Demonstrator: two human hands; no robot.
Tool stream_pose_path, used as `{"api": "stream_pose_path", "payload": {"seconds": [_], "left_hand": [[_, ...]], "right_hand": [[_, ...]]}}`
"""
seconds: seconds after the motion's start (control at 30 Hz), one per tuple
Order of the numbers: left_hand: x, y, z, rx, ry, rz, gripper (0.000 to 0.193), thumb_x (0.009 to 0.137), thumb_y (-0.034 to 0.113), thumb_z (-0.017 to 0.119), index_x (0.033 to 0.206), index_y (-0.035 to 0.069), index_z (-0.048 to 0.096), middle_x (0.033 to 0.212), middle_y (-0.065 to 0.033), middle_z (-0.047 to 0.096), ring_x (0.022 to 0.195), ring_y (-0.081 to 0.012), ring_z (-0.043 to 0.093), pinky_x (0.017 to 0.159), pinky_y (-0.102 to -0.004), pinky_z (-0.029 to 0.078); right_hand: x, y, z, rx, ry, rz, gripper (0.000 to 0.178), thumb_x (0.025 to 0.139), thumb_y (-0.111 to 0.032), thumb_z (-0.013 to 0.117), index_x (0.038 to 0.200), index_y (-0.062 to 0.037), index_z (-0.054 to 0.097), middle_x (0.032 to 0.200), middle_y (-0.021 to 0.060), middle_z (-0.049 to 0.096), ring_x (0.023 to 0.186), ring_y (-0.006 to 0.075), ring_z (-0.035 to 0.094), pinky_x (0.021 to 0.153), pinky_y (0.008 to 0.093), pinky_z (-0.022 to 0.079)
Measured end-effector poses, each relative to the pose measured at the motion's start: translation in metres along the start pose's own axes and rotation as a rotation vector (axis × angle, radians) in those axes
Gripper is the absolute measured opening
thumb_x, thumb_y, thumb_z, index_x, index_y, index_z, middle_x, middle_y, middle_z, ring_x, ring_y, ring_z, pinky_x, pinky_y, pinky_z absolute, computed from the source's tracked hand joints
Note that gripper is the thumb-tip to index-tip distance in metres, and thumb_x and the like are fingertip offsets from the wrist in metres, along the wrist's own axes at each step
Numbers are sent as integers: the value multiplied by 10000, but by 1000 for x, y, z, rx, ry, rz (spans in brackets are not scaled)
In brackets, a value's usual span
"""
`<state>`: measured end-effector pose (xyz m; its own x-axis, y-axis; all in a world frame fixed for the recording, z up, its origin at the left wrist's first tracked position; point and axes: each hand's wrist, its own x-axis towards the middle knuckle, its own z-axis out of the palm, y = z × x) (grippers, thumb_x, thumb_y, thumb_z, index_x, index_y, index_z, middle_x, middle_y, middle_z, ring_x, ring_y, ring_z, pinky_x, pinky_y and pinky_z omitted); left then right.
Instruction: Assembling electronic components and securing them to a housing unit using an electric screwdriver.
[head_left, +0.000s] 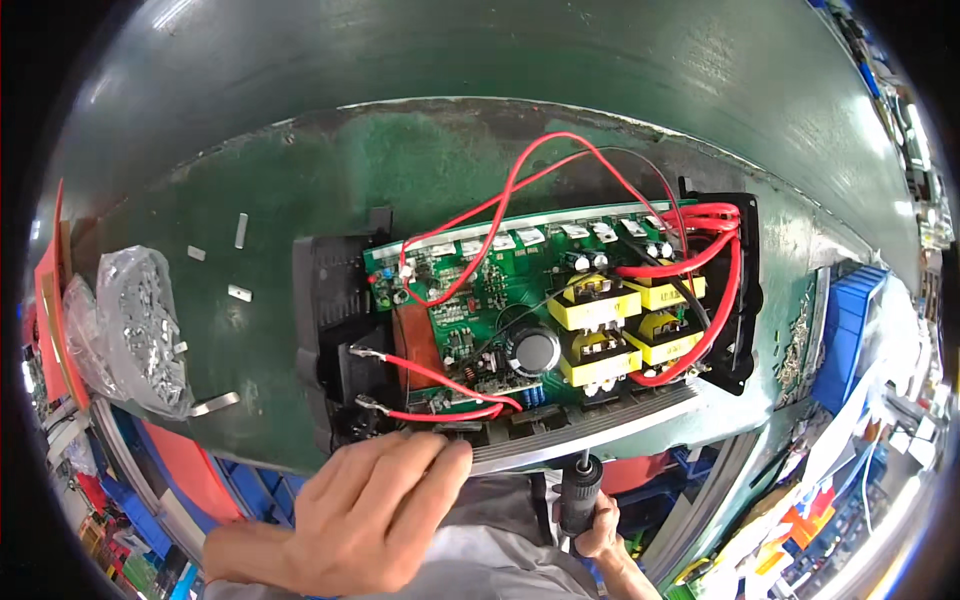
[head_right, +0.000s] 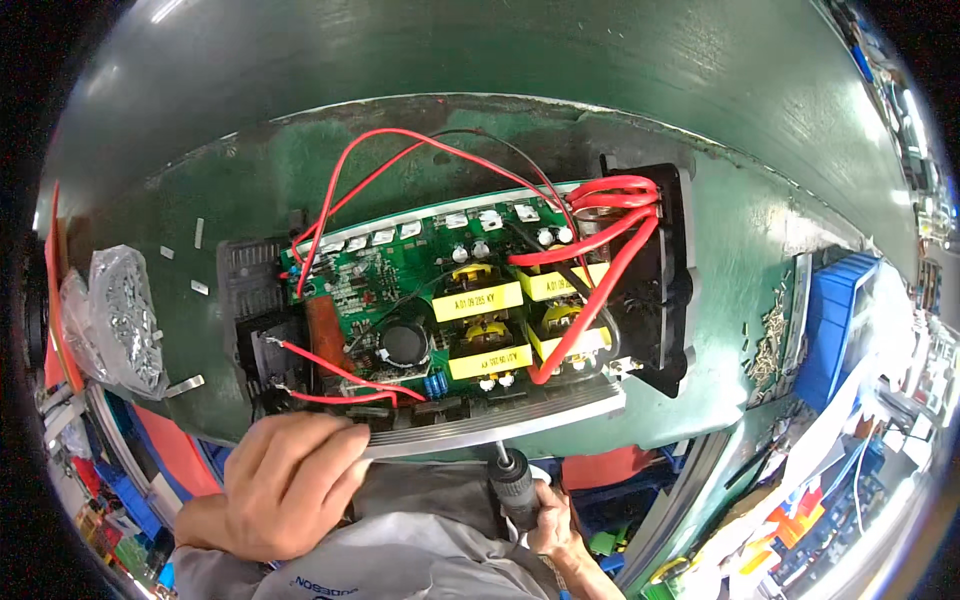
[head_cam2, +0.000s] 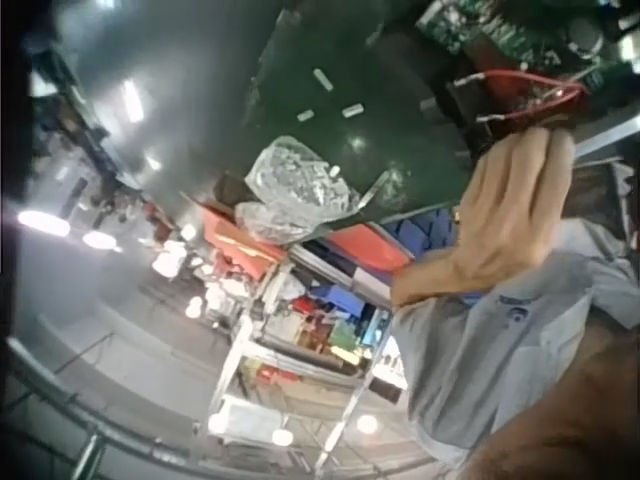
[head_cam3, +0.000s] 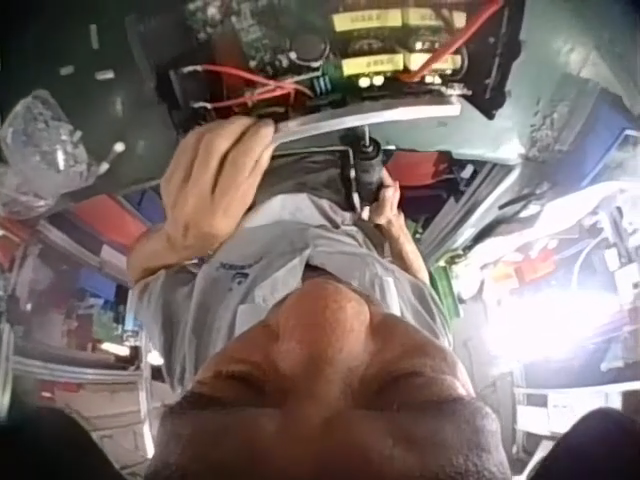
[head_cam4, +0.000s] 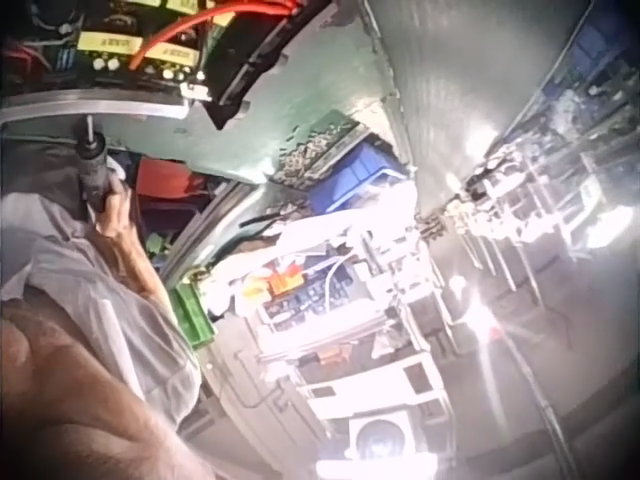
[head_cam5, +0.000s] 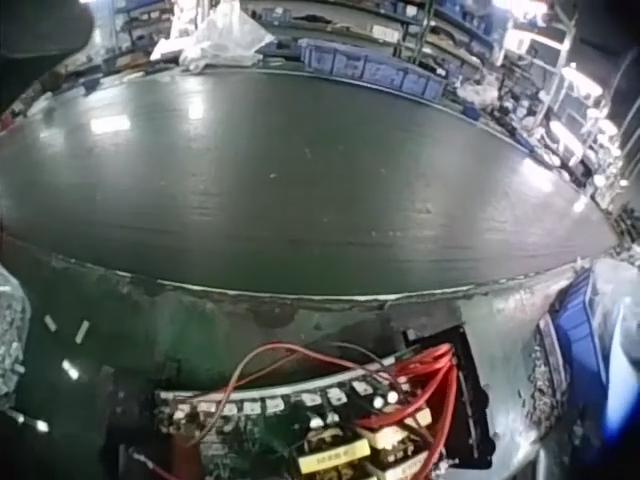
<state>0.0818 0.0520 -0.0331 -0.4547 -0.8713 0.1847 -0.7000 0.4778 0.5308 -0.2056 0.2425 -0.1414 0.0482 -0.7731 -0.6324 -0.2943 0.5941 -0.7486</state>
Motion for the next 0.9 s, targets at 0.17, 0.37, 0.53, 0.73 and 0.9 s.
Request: {"api": "stream_pose_path", "payload": {"seconds": [0.17,0.37,0.53,0.73,0.9], "left_hand": [[-6,1,2,103,-114,-23,356,772,37,815,1116,-18,742,1005,-126,723,846,-270,710,698,-357,589],[-10,6,4,131,-175,-60,407,813,68,799,1205,3,713,1141,-130,703,881,-275,709,728,-380,578],[-11,18,6,1,-159,-78,404,814,-10,800,1205,4,702,1080,-153,663,894,-343,693,741,-424,564],[-13,22,14,-38,-151,-155,261,931,-30,719,1190,-23,691,1084,-149,648,932,-289,672,824,-363,536],[-15,29,12,-4,-161,-240,240,940,-9,722,1177,-29,692,1115,-133,678,1006,-267,680,904,-336,523]], "right_hand": [[3,23,12,24,-8,-69,1102,927,-915,162,1114,32,693,783,75,731,683,177,694,627,324,545],[2,46,30,-167,18,-423,511,1065,-346,280,1077,-8,662,852,137,723,687,291,687,660,391,545],[-1,12,37,69,-133,-330,530,1017,-306,426,1391,46,557,911,221,667,709,369,639,671,420,494],[1,-2,51,117,-48,-402,464,1089,-283,395,1415,16,536,1016,275,693,855,449,698,792,462,546],[-3,-12,48,116,-72,-359,434,1093,-244,398,1411,16,537,1048,271,695,911,452,707,841,469,550]]}}
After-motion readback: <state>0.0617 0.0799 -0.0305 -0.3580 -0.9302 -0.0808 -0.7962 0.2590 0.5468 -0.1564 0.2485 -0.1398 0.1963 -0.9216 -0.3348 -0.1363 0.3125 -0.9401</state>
